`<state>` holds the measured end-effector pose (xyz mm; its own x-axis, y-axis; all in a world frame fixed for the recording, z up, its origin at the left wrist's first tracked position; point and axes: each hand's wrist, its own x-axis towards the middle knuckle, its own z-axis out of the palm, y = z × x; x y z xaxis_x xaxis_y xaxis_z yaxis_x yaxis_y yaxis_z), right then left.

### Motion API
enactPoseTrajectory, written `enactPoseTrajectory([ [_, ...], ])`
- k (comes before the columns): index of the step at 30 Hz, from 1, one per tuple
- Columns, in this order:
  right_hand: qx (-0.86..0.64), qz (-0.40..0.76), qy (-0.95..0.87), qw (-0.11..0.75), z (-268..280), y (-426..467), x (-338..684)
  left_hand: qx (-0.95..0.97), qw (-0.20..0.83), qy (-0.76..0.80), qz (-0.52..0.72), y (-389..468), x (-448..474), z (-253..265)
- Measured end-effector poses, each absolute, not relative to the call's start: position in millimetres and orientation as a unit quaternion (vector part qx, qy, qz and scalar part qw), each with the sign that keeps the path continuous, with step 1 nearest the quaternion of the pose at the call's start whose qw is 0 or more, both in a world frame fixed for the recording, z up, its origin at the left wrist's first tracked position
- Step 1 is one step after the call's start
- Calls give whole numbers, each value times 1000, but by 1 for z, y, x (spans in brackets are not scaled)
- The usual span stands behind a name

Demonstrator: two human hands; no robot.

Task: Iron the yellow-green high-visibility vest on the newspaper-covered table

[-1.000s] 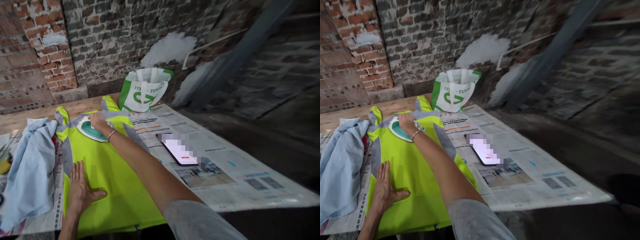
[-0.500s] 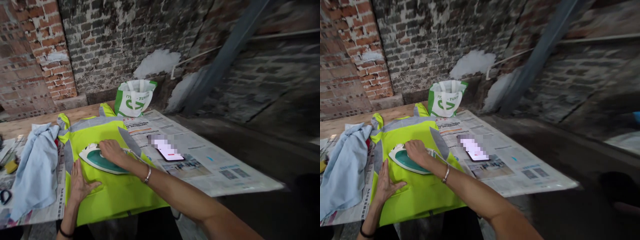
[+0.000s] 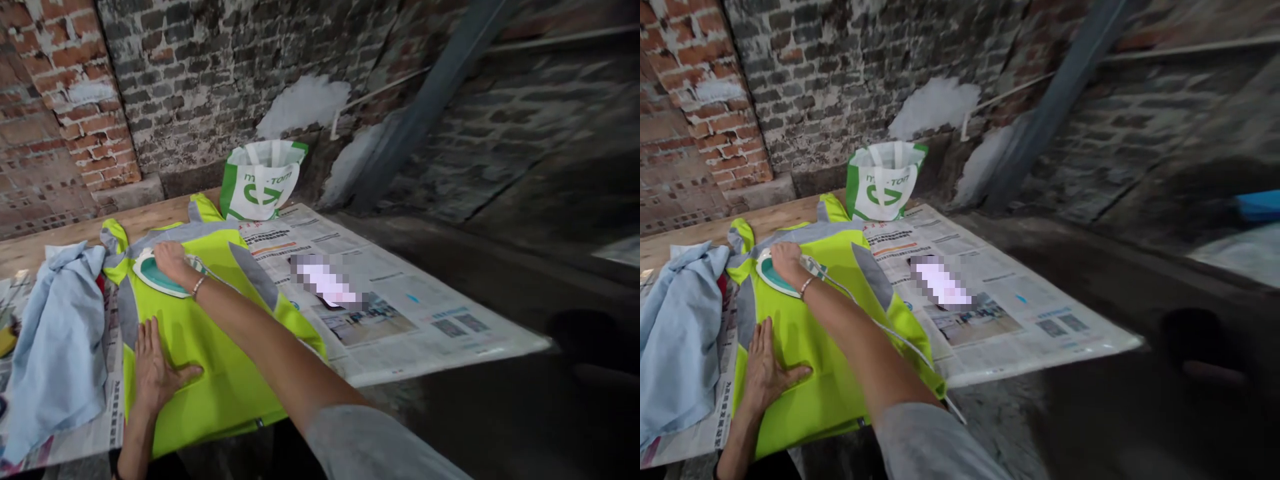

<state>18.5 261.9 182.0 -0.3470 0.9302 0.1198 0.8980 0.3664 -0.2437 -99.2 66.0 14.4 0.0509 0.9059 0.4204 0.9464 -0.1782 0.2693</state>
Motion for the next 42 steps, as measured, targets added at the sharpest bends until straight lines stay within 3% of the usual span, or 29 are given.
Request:
enactPoseTrajectory([
  [7,-557,78,-816,132,192,272,4,-725,40,-639,-253,75,-107,14],
  [21,-545,28,-834,79,169,157,114,-723,66,-625,-287,83,-113,5],
  [35,-575,-15,-815,73,161,351,139,-741,73,-617,-254,69,-106,12],
  [42,-573,-6,-818,53,165,370,146,-743,69,-619,-246,68,-105,15],
])
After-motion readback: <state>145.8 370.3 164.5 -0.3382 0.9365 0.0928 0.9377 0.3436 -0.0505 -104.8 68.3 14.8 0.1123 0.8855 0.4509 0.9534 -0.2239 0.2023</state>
